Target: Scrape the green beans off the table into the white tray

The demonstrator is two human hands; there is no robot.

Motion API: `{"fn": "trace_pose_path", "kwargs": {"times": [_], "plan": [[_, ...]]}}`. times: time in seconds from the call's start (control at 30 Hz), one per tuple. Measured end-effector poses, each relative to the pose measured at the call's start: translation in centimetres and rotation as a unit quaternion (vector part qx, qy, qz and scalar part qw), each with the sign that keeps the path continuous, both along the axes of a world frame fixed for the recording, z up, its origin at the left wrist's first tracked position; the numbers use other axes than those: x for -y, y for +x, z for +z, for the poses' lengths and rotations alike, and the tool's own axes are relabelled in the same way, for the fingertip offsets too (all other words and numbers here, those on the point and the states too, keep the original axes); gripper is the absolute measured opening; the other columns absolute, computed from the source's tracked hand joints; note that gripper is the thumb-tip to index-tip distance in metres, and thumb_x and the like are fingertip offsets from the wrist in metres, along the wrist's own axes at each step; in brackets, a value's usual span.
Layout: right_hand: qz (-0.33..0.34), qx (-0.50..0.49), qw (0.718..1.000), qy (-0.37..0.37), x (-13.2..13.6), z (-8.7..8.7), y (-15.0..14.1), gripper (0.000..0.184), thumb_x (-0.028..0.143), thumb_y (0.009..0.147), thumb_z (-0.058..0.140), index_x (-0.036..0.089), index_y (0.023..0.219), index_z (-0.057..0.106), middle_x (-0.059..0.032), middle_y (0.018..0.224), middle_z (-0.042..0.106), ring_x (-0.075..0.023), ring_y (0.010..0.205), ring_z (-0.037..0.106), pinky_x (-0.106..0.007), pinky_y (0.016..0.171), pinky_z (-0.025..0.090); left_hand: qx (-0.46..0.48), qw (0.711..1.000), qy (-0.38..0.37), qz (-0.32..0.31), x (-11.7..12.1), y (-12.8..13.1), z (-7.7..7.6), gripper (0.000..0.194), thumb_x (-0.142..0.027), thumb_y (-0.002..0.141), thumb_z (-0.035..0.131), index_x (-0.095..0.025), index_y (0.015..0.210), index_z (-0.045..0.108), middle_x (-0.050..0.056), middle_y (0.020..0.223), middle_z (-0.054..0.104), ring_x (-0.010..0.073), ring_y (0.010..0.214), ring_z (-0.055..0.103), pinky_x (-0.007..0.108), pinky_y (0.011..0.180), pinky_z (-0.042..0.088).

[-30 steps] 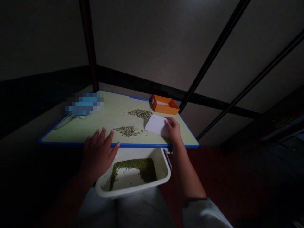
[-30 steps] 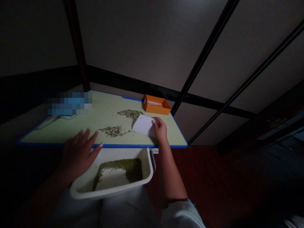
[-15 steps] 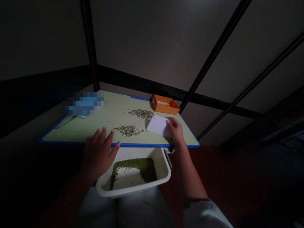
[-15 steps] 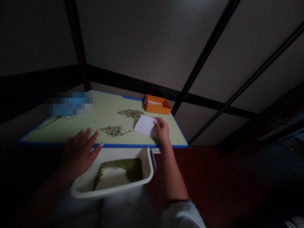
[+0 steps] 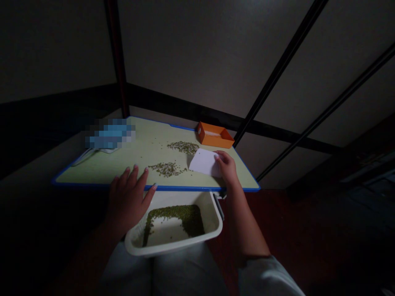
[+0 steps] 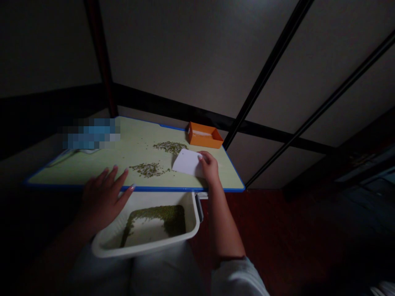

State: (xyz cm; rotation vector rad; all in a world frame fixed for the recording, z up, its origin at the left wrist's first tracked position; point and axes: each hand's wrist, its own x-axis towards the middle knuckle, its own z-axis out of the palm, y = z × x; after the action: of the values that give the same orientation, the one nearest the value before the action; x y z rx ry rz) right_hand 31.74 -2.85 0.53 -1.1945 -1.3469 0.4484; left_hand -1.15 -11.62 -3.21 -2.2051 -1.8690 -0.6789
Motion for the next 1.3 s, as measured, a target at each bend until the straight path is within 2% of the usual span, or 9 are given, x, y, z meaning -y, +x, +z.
{"fn": "trace_pose_path", "kwargs": {"times": [0.4, 0.57, 1.07, 1.3], "plan": [[0.005, 0.003, 1.000, -0.018, 2.0, 0.3, 0.2, 0.028, 0.041, 0.074, 0.067, 0.019, 0.091, 0.074, -0.0077, 0.100, 0.077, -0.0247, 0.094, 0.067, -0.038, 0.089, 0.051, 0.003, 1.000, -0.006, -0.001, 0.0, 0.1, 0.2, 0.066, -0.046, 0.096, 0.028, -0.007, 0.142, 0.054, 0.027, 0.154, 0.047, 0.0451, 0.147, 0.038, 0.062, 0.117, 0.031], [-0.013, -0.005, 1.000, -0.017, 2.2, 0.1, 0.1, 0.027, 0.039, 0.074, 0.065, 0.020, 0.091, 0.073, -0.0076, 0.099, 0.077, -0.0250, 0.092, 0.067, -0.038, 0.088, 0.051, 0.008, 1.000, -0.002, -0.004, 0.0, 0.0, 0.1, 0.067, -0.046, 0.096, 0.027, -0.006, 0.141, 0.054, 0.028, 0.154, 0.047, 0.0460, 0.146, 0.038, 0.063, 0.117, 0.031], [-0.008, -0.028, 1.000, 0.000, 2.2, -0.7, -1.7, 0.026, 0.039, 0.074, 0.063, 0.021, 0.089, 0.074, -0.0063, 0.096, 0.078, -0.0248, 0.094, 0.068, -0.038, 0.091, 0.052, -0.013, 1.000, 0.024, -0.002, -0.2, -0.3, -0.1, 0.066, -0.047, 0.097, 0.025, -0.008, 0.140, 0.056, 0.028, 0.152, 0.049, 0.0446, 0.143, 0.043, 0.063, 0.114, 0.035], [0.024, -0.019, 1.000, 0.002, 3.0, -0.6, -3.0, 0.024, 0.038, 0.079, 0.063, 0.022, 0.092, 0.075, -0.0056, 0.099, 0.079, -0.0236, 0.098, 0.070, -0.037, 0.094, 0.052, -0.023, 0.999, 0.028, -0.001, -0.3, -0.5, -0.2, 0.064, -0.046, 0.097, 0.026, -0.009, 0.141, 0.055, 0.027, 0.152, 0.050, 0.0431, 0.144, 0.042, 0.063, 0.114, 0.035]]}}
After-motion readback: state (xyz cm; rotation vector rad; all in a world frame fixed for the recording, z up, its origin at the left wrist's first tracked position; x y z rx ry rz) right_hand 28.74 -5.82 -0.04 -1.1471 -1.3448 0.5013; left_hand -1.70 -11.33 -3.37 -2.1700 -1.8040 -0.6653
